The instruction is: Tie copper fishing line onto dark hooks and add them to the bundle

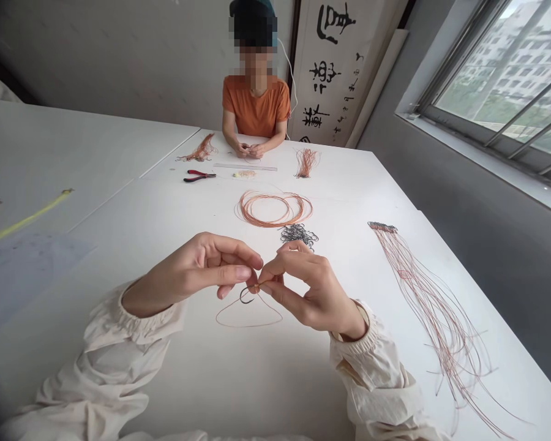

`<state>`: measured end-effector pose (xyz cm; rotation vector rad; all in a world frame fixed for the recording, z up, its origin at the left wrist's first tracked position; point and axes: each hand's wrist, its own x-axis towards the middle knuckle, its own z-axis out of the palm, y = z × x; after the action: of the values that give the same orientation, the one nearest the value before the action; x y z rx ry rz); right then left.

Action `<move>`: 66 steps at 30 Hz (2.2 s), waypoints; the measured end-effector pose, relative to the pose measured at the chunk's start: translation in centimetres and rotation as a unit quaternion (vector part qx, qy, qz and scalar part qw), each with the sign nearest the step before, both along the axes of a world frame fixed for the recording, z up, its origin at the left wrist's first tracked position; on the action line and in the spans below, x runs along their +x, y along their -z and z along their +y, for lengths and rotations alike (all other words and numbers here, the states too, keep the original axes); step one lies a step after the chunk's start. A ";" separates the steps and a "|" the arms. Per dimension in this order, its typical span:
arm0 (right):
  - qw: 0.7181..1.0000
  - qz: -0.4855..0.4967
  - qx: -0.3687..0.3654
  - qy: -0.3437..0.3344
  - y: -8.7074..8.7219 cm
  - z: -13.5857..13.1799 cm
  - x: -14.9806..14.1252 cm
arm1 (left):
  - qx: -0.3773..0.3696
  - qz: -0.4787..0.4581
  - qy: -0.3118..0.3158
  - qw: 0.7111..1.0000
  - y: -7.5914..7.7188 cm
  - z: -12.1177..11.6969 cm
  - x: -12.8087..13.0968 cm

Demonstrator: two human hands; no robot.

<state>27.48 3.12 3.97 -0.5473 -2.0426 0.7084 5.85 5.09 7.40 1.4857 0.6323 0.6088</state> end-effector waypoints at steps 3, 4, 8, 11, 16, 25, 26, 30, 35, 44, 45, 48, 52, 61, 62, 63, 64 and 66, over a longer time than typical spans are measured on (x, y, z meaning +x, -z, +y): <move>1.000 -0.007 0.013 0.007 0.0 0.1 0.0 | -0.008 0.025 -0.006 1.000 0.0 0.0 0.1; 1.000 -0.009 0.018 0.010 0.1 0.2 -0.1 | -0.014 0.031 -0.008 0.999 0.1 0.0 0.1; 1.000 -0.011 0.019 0.020 0.2 0.2 -0.1 | -0.028 0.027 -0.018 0.999 0.6 0.1 0.2; 1.000 0.001 -0.020 0.021 0.2 0.2 0.0 | -0.012 0.007 -0.044 0.999 0.7 0.0 0.2; 0.992 0.017 -0.116 0.039 0.0 0.0 0.2 | 0.070 0.019 -0.131 0.989 0.7 -0.2 0.4; 0.983 0.062 -0.159 0.068 0.3 0.2 -0.4 | 0.117 0.033 -0.134 0.984 0.9 0.0 0.5; 0.982 0.066 -0.159 0.071 0.3 0.1 -0.5 | 0.119 0.030 -0.128 0.984 0.9 0.0 0.5; 0.981 0.081 -0.159 0.070 0.4 -0.1 -0.8 | 0.116 0.012 -0.100 0.988 0.8 -0.1 0.5; 0.979 0.088 -0.173 0.070 0.4 -0.2 -1.0 | 0.114 0.015 -0.097 0.989 0.9 0.1 0.5; 0.984 0.088 -0.136 0.069 0.6 -0.3 -1.0 | 0.092 -0.006 -0.079 0.993 0.9 -0.1 0.5; 0.985 0.087 -0.131 0.068 0.6 -0.3 -1.1 | 0.088 -0.008 -0.077 0.993 0.9 -0.1 0.5; 0.987 0.081 -0.116 0.070 0.6 -0.3 -1.1 | 0.077 -0.010 -0.073 0.994 0.8 -0.1 0.5; 0.986 0.090 -0.121 0.071 0.6 -0.3 -1.0 | 0.053 -0.011 -0.082 0.995 0.7 -0.1 0.6; 0.969 0.151 -0.192 0.043 0.7 -0.5 -1.2 | 0.010 -0.039 -0.101 0.994 0.6 -0.2 0.8; 0.971 0.154 -0.175 0.056 0.7 -0.4 -1.1 | 0.020 -0.037 -0.114 0.993 0.6 -0.2 0.8; 0.971 0.157 -0.164 0.071 0.6 -0.3 -0.8 | 0.030 -0.034 -0.125 0.991 0.6 -0.2 0.6; 0.970 0.165 -0.155 0.087 0.6 -0.2 -0.4 | 0.041 -0.031 -0.137 0.989 0.7 -0.1 0.5; 0.963 0.197 -0.134 0.126 0.5 0.3 0.5 | 0.061 -0.025 -0.158 0.985 0.8 0.0 0.2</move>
<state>28.03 3.44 3.49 -0.7415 -1.4876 0.8672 6.01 5.07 6.64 1.4902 0.8114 0.9396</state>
